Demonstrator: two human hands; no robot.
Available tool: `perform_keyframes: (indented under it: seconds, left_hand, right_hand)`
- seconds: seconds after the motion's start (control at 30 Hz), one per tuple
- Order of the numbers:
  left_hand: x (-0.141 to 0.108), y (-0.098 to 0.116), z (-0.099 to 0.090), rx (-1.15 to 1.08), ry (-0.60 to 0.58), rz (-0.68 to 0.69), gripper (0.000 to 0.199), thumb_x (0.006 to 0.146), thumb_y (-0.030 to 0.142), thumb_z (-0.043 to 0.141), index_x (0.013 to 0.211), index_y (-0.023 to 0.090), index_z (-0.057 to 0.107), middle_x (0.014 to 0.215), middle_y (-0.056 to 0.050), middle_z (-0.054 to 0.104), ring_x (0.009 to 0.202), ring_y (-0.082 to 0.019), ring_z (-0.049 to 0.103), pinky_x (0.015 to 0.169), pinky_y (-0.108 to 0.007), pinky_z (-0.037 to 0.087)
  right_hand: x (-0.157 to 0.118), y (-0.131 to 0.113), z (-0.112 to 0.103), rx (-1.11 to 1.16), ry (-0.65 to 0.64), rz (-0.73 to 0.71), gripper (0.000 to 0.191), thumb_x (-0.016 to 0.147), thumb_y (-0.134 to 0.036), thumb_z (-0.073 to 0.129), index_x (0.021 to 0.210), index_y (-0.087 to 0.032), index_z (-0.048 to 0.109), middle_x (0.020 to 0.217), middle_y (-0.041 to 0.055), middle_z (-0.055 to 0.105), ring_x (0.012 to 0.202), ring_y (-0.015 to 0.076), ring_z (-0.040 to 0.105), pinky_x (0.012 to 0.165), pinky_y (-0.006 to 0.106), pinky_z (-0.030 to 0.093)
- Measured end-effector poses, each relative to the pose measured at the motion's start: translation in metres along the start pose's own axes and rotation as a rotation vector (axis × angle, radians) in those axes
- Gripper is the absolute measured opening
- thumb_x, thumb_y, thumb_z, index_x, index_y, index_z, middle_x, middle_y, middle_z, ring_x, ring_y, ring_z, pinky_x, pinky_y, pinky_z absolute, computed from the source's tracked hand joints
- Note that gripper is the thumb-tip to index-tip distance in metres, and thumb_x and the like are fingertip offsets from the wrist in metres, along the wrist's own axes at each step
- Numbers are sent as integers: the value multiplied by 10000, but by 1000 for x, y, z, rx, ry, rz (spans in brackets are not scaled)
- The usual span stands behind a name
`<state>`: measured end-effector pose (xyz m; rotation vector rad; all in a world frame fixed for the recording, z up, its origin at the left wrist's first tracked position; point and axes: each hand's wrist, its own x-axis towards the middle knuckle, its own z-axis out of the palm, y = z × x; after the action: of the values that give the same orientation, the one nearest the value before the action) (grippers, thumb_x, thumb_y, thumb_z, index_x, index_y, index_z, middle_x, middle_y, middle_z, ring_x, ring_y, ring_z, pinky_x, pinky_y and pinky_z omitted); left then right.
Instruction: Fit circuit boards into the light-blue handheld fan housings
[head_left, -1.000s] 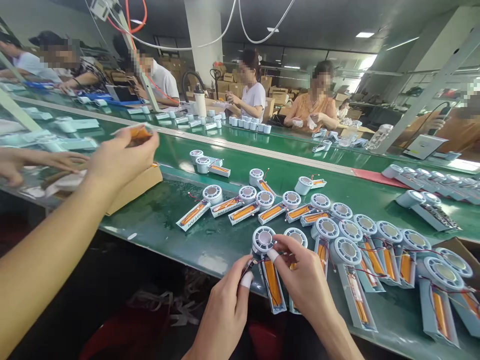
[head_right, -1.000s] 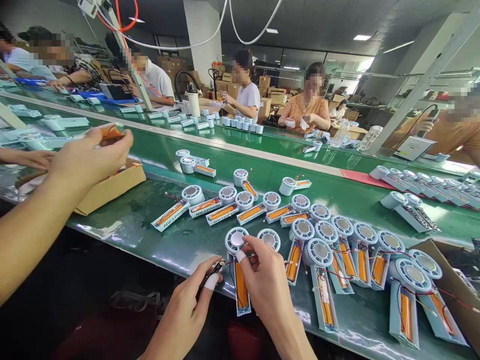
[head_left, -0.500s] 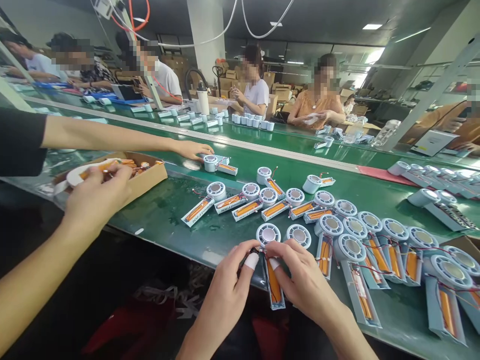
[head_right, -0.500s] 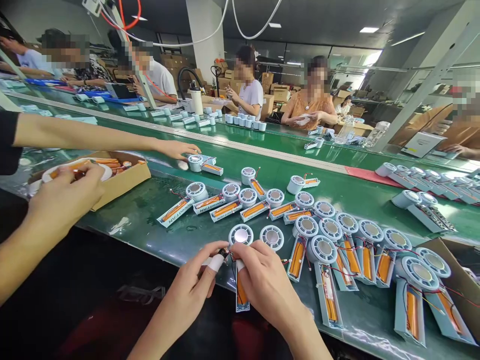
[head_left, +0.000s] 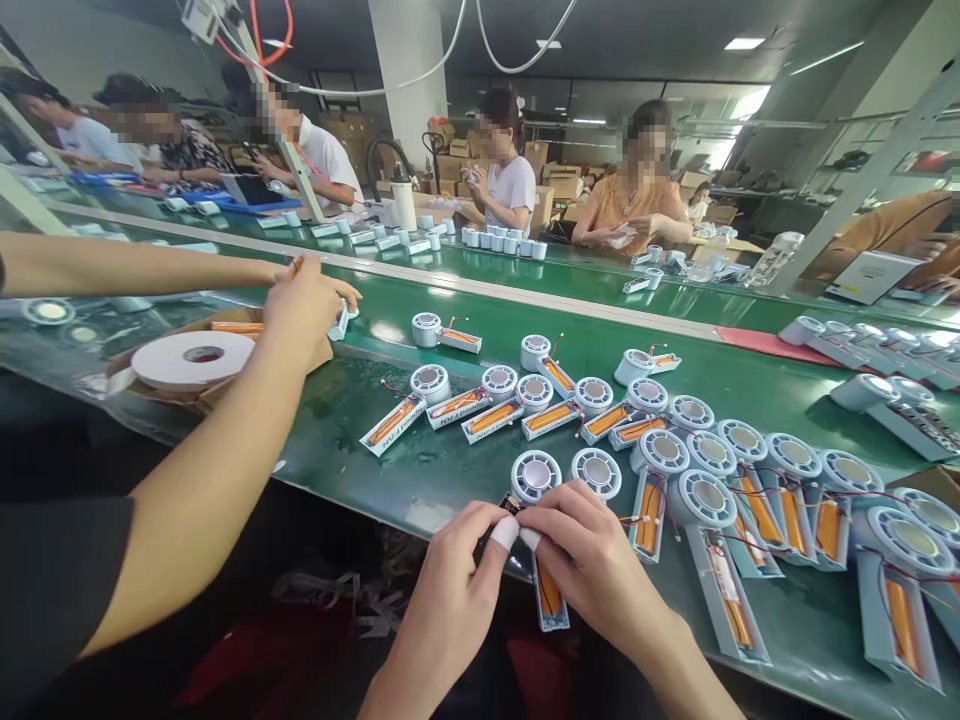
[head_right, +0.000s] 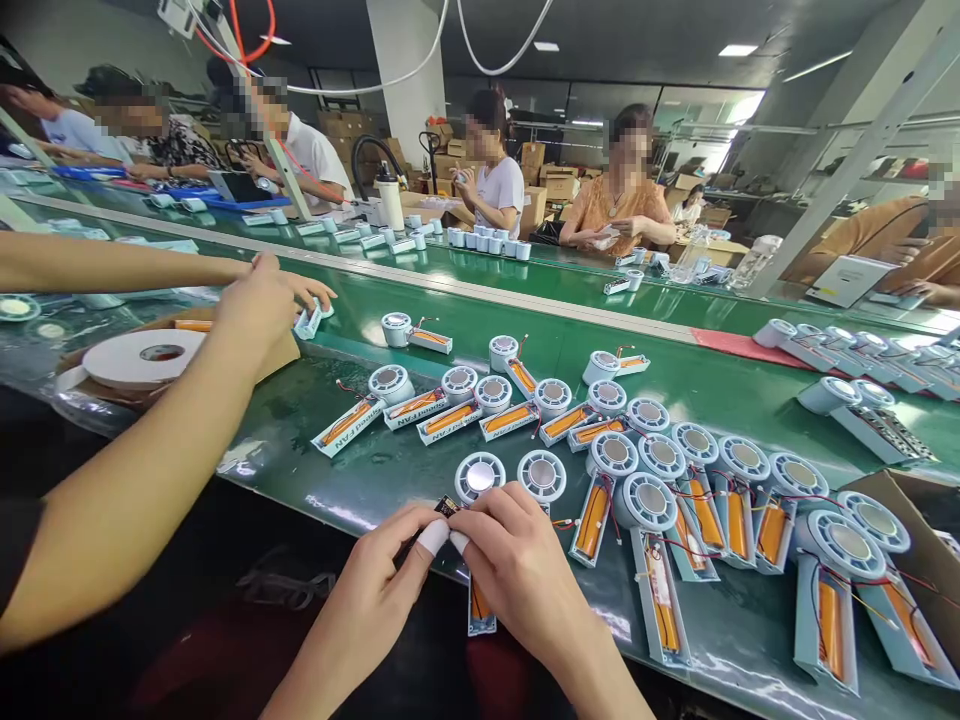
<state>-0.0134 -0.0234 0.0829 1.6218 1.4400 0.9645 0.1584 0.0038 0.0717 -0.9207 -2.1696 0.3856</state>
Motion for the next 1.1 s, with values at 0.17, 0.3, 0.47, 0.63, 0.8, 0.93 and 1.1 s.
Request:
perform_keyframes:
  seconds: [0.17,0.3,0.47,0.63,0.8,0.93,1.1]
  left_hand:
    - [-6,-3,3,-69,77,-103,329,982,433,460,1194,232,612,965,-51,719,626,-159,649,529,-244,515]
    - [-10,-6,7,-83,143,-122,336,947,382,485,1218,230,613,1020,-70,742,581,-152,665,494,-244,546]
    - [-13,-8,12,55,248,44,308,912,267,494,1133,226,704,983,-71,782,851,-232,760,729,-325,638]
    - [-12,-15,14,110,322,215,302,913,207,512,1112,232,738,1096,-65,783,992,-224,750,885,-318,614]
    - [-2,-22,-4,-28,156,105,262,903,338,576,1050,259,778,965,-44,792,700,-180,741,575,-227,617]
    - [5,-29,-15,-79,37,52,271,891,403,604,1053,268,774,820,-16,760,610,-157,698,557,-218,600]
    - [10,-35,-10,-135,42,-22,336,877,441,612,1108,222,721,899,-46,780,686,-192,741,622,-255,615]
  right_hand:
    - [4,1,3,-37,129,74,163,953,-79,556,995,-204,652,907,47,653,821,207,555,731,343,466]
    - [8,-4,3,-108,109,60,152,958,-86,540,984,-187,651,902,55,651,807,212,544,715,342,454]
    - [10,-16,4,-340,53,-9,201,972,-75,483,921,-178,648,880,82,636,791,235,529,724,373,425]
    - [11,-17,5,-334,16,57,217,976,-87,474,895,-187,648,878,75,635,780,232,532,727,376,430]
    - [17,-6,-6,-41,-54,156,207,948,-81,560,1071,-196,680,971,53,667,873,207,583,772,319,486]
    - [23,-4,-10,-3,-95,160,203,938,-84,581,986,-215,729,883,22,664,831,184,583,748,297,482]
    - [22,-11,-5,-72,-6,228,238,895,-64,606,1039,-222,712,983,41,679,892,207,616,799,330,517]
